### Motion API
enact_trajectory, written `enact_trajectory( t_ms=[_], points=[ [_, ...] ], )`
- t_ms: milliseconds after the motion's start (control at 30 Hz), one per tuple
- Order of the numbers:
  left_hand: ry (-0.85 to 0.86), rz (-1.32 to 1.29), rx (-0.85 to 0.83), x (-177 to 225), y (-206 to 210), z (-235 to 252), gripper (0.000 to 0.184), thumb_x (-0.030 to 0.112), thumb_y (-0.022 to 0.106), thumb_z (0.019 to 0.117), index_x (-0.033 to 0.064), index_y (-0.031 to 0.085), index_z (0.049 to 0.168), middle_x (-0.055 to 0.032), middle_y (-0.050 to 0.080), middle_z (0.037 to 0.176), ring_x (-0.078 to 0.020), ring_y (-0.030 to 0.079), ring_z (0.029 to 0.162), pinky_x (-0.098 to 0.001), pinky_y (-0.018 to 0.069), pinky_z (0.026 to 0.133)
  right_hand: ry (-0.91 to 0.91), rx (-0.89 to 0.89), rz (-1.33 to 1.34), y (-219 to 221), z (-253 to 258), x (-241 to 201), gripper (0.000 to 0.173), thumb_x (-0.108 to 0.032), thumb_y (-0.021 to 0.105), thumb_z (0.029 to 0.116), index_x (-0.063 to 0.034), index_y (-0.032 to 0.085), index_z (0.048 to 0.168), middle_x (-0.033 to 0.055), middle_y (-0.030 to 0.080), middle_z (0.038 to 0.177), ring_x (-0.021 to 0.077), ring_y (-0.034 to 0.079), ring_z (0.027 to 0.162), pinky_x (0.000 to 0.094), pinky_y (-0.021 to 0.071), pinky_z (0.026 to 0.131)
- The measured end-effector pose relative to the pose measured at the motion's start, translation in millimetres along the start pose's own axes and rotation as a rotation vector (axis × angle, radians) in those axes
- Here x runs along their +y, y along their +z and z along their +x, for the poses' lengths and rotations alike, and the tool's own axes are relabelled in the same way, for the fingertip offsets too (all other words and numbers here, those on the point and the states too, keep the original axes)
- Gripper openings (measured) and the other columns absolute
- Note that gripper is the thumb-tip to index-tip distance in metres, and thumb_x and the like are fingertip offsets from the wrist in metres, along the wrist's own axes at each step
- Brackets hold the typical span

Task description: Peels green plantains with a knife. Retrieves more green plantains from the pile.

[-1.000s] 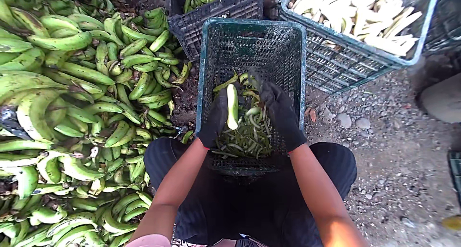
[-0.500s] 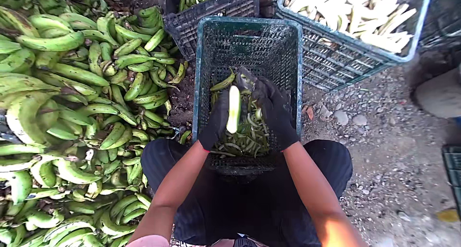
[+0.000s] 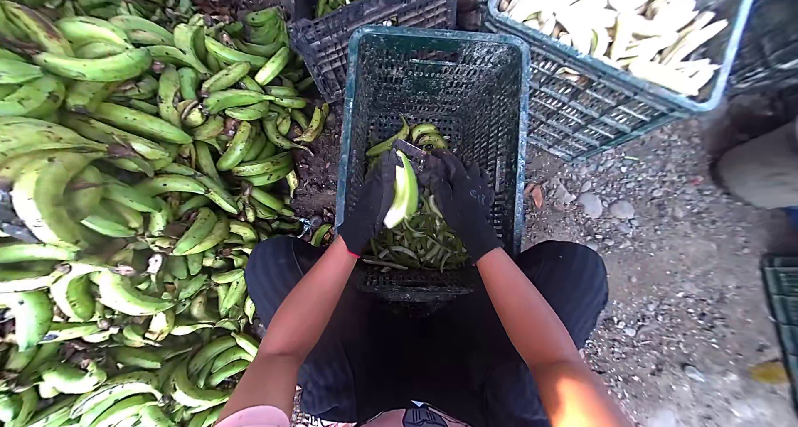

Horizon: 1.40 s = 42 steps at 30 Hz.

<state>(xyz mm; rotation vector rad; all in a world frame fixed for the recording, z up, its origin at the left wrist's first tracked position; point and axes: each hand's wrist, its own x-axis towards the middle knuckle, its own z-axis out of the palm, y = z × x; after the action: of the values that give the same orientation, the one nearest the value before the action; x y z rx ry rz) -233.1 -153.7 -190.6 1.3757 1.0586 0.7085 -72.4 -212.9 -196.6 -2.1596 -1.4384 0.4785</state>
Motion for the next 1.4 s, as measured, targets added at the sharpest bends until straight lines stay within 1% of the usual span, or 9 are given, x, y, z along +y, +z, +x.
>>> enact_trajectory(
  t_ms=[100,233,333,467,567,733,967,1167,1400],
  points=[
    [0.067,0.12,0.021,8,13,-15,0.06,0.039,0.019,0.111,-0.0038,0.045,0.145,-0.0214,0.058,0.131,-0.0191,0.059,0.117,-0.0384,0.047,0.104,0.036,-0.033,0.099,-8,2,5,0.052,-0.054,0.037,0.1057,-0.0308,0.052,0.15,0.0251,0.057,0.14,0.0486,0.054,0.126,0.07,0.0433,0.093],
    [0.255,-0.041,0.568,4,10,10,0.059,0.032,0.013,0.111,-0.0035,0.04,0.149,-0.0213,0.052,0.141,-0.019,0.054,0.126,-0.0366,0.0438,0.11,-0.07,-0.038,0.19,3,-25,0,0.051,-0.047,0.037,0.1075,-0.0265,0.048,0.153,0.0287,0.054,0.137,0.0505,0.055,0.121,0.0716,0.0446,0.09],
    [0.354,-0.378,0.824,2,1,19,0.06,0.04,0.011,0.1106,0.0011,0.033,0.151,-0.0131,0.056,0.13,-0.0144,0.06,0.111,-0.0344,0.0524,0.097,-0.137,-0.021,0.14,28,-39,-9,0.053,-0.048,0.04,0.1052,-0.0242,0.049,0.152,0.0289,0.056,0.135,0.0518,0.055,0.119,0.072,0.0461,0.086],
    [0.373,-0.7,0.484,9,-2,11,0.055,0.044,0.008,0.1101,0.007,0.032,0.143,-0.0027,0.066,0.092,-0.013,0.068,0.076,-0.0335,0.0619,0.07,-0.161,-0.028,0.166,27,-38,-14,0.054,-0.049,0.043,0.1042,-0.0242,0.048,0.152,0.0301,0.052,0.141,0.0543,0.051,0.125,0.0738,0.0439,0.086],
    [0.337,-0.587,0.195,6,-4,16,0.067,0.048,0.006,0.1079,0.0045,0.026,0.154,-0.0064,0.07,0.096,-0.0156,0.07,0.081,-0.0353,0.0616,0.077,-0.209,0.065,0.145,10,-35,-9,0.051,-0.047,0.046,0.1045,-0.0241,0.051,0.151,0.0285,0.057,0.13,0.0511,0.055,0.119,0.0715,0.0444,0.086],
    [0.305,-0.146,0.268,2,-7,15,0.071,0.051,0.012,0.1086,0.0021,0.04,0.151,-0.0154,0.056,0.138,-0.013,0.06,0.116,-0.0331,0.0525,0.099,-0.245,0.197,0.014,6,-33,-6,0.054,-0.051,0.052,0.1012,-0.0281,0.052,0.151,0.0248,0.058,0.125,0.0479,0.056,0.113,0.0676,0.0435,0.083],
    [0.191,0.349,-0.176,16,-1,-12,0.061,0.04,0.021,0.1108,-0.0033,0.057,0.132,-0.0188,0.067,0.114,-0.0207,0.066,0.105,-0.0423,0.0522,0.097,-0.016,-0.087,0.387,3,5,14,0.055,-0.054,0.035,0.1069,-0.018,0.062,0.14,0.0121,0.069,0.125,0.0271,0.064,0.118,0.0572,0.0481,0.097],
    [0.159,-0.201,0.199,7,0,13,0.064,0.048,0.014,0.1079,0.0042,0.053,0.133,-0.0098,0.067,0.089,-0.0169,0.066,0.069,-0.0363,0.0597,0.06,-0.15,0.065,0.294,5,-10,15,0.06,-0.056,0.037,0.1037,-0.0194,0.057,0.146,0.0181,0.061,0.138,0.0396,0.056,0.127,0.0655,0.0432,0.1],
    [-0.019,-0.822,0.413,5,-9,9,0.043,0.041,0.025,0.1112,0.0085,0.052,0.114,-0.0048,0.06,0.08,-0.0144,0.063,0.066,-0.0318,0.0572,0.062,-0.452,0.298,-0.015,26,-32,1,0.061,-0.059,0.054,0.0967,-0.0228,0.058,0.145,0.0235,0.061,0.124,0.0464,0.056,0.117,0.0649,0.0402,0.091]
  ],
)
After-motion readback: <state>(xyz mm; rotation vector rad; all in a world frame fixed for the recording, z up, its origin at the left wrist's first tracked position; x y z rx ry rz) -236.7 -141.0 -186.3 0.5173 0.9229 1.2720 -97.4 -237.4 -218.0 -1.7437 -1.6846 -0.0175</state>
